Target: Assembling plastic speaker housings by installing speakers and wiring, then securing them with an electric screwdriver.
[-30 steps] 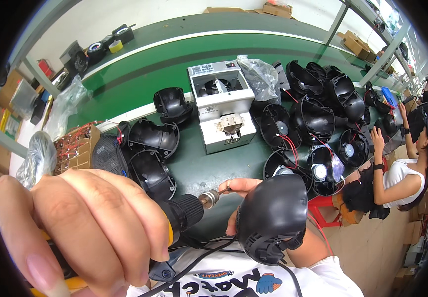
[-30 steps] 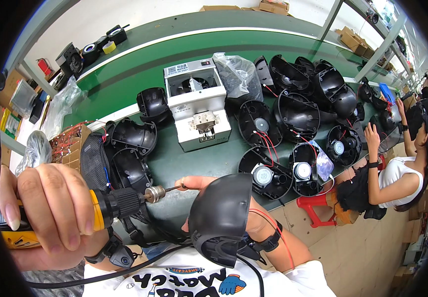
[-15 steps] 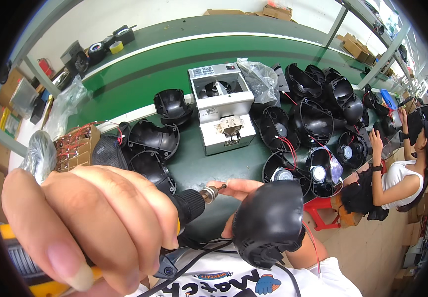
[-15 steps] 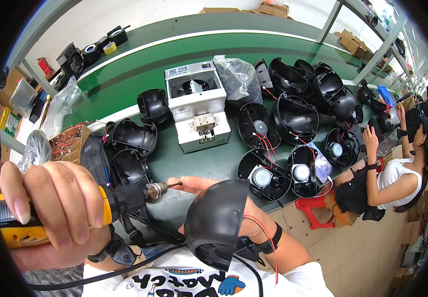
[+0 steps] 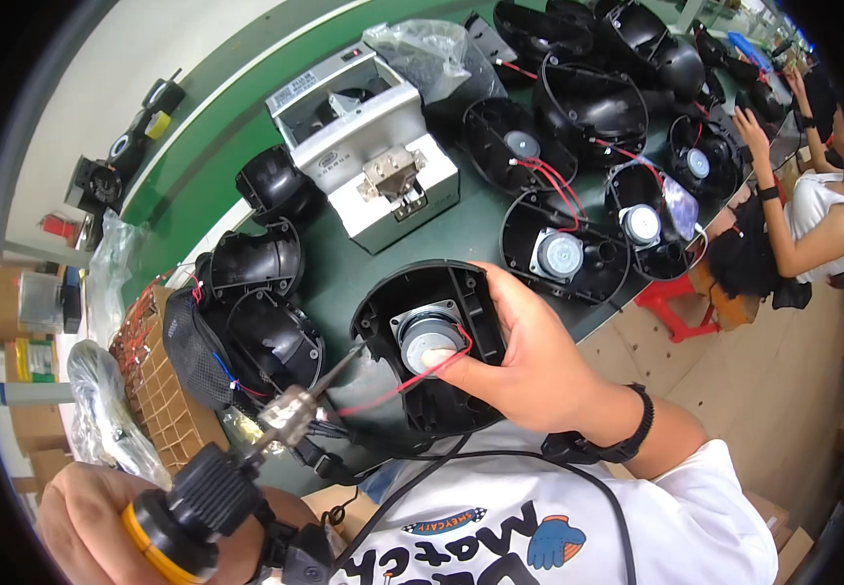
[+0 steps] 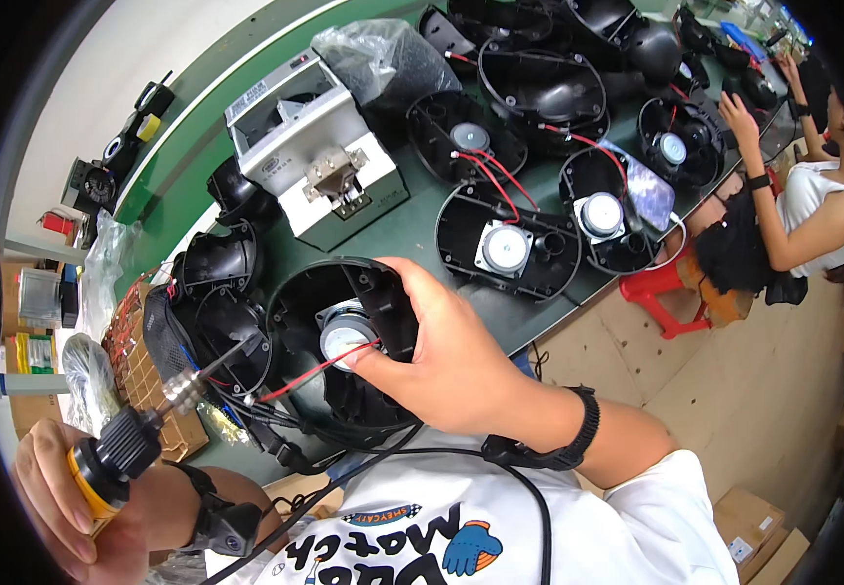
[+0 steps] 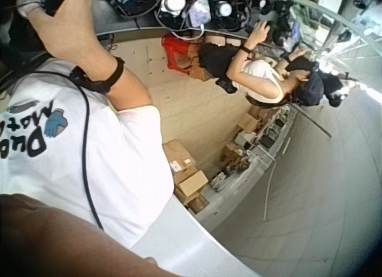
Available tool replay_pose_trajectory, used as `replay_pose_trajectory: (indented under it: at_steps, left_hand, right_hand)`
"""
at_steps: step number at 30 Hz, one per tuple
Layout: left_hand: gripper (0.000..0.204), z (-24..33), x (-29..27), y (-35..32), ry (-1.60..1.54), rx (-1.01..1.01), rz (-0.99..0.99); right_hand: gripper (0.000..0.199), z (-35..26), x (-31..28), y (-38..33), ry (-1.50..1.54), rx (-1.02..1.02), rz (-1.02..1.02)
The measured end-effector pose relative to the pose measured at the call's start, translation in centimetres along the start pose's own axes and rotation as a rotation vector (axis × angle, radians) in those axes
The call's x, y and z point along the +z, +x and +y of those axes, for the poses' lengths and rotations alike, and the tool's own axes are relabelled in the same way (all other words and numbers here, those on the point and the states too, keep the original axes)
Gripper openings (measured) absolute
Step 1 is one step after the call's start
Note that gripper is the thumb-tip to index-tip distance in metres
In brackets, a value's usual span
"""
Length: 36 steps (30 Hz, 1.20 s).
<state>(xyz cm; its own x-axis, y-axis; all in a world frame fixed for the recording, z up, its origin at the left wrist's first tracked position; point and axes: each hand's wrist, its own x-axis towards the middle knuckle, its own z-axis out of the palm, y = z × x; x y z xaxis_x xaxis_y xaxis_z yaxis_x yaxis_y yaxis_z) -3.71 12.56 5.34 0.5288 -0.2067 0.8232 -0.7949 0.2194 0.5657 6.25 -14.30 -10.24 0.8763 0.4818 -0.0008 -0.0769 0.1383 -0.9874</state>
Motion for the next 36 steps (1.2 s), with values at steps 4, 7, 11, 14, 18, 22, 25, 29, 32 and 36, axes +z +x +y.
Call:
replay_pose_trajectory:
  at_steps: [4,7,11,14,18,22,25,29,32,36]
  left_hand:
    - [0.057,-0.5,1.0,0.3,-0.009,-0.11,-0.131]
    - [0.037,-4.0,3.9,0.1,-0.062,-0.356,0.151]
    - [0.035,-4.5,4.5,-1.0,-0.02,-0.26,0.215]
    - [0.024,-4.5,4.3,0.0,-0.007,-0.313,0.056]
    - [0.046,-4.4,4.0,1.7,0.019,-0.377,-0.159]
    - [0.065,-6.9,4.2,1.0,-0.046,-0.247,-0.211]
    - [0.068,-8.0,4.8,0.1,-0.094,-0.05,-0.123]
    - [0.034,-7.0,5.1,-0.8,-0.049,-0.177,0.244]
    - [0.038,-8.1,5.4,0.2,0.086,-0.054,0.121]
    - [0.038,-8.0,5.5,0.0,0.065,-0.008,0.13]
  right_hand:
    - [0.055,-0.8,0.6,-0.7,0.037,-0.011,-0.041]
    - [0.054,-0.4,0.1,-0.7,0.046,-0.034,-0.042]
    - [0.054,-0.7,0.3,-0.7,0.02,-0.057,-0.059]
    - [0.054,-0.8,0.2,-0.6,0.019,-0.067,-0.043]
    - [0.054,-1.9,-0.1,-0.5,-0.003,0.01,-0.059]
    - [0.056,-2.6,0.0,-0.5,-0.002,0.071,-0.076]
    - [0.056,-2.6,0.1,-0.4,-0.017,0.071,-0.075]
    - [0.056,-2.7,-0.2,-0.4,-0.004,0.092,-0.063]
    - [0.056,-2.8,0.3,-0.4,-0.009,0.104,-0.063]
    - [0.055,-2.8,0.3,-0.4,-0.033,0.111,-0.059]
